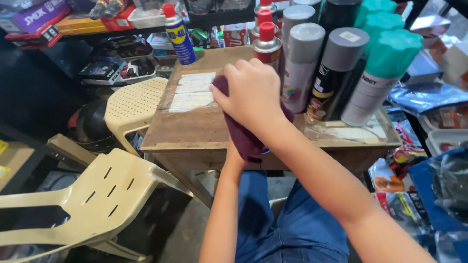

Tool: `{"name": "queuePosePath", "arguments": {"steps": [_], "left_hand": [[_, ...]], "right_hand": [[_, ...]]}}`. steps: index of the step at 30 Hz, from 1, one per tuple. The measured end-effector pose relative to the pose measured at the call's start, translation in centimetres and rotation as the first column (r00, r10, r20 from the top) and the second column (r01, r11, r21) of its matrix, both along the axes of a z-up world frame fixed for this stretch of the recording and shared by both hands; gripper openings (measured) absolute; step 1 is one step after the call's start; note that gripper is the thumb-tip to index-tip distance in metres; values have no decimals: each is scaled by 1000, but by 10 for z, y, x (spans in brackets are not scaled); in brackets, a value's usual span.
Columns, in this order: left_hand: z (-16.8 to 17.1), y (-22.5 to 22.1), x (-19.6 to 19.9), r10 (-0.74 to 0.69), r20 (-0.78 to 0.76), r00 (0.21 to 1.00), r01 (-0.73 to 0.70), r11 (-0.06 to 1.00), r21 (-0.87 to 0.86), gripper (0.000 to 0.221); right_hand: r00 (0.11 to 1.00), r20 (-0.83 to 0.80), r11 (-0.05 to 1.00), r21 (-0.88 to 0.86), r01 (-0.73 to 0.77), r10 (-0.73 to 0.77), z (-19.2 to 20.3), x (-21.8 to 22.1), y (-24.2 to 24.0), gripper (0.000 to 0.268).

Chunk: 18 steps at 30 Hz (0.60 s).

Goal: Cleaning and inspecting a spray can of lubricant with a rag.

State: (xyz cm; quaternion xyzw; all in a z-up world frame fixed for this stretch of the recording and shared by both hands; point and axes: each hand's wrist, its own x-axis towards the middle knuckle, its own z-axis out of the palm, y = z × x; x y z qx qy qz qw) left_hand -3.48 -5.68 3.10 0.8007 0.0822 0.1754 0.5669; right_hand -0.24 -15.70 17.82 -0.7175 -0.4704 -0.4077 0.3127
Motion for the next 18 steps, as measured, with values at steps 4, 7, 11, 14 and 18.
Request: {"name": "queuePosePath", "arguments": {"steps": [4,7,11,14,18], "left_hand": [[1,-5,1,5,0,1000,-5,1000,28,66],[-5,-12,2,15,3,1000,-16,999,33,66],[-22,-16,4,40,15,999,-40,998,41,64],[-71,0,18,59,24,998,-60,997,54,63],[-154,36,15,81,12,997,-82,994,69,62]], "right_hand": [[970,-37,969,-65,238,-241,-4,11,4,53],[963,-123,966,-133,223,-239,0,12,2,56],[974,-72,976,-29,214,-216,-2,10,1,55],[985,-125,993,16,118,-115,2,7,-4,53],[961,-278,997,-70,-14,-6,10,13,-11,55]]}}
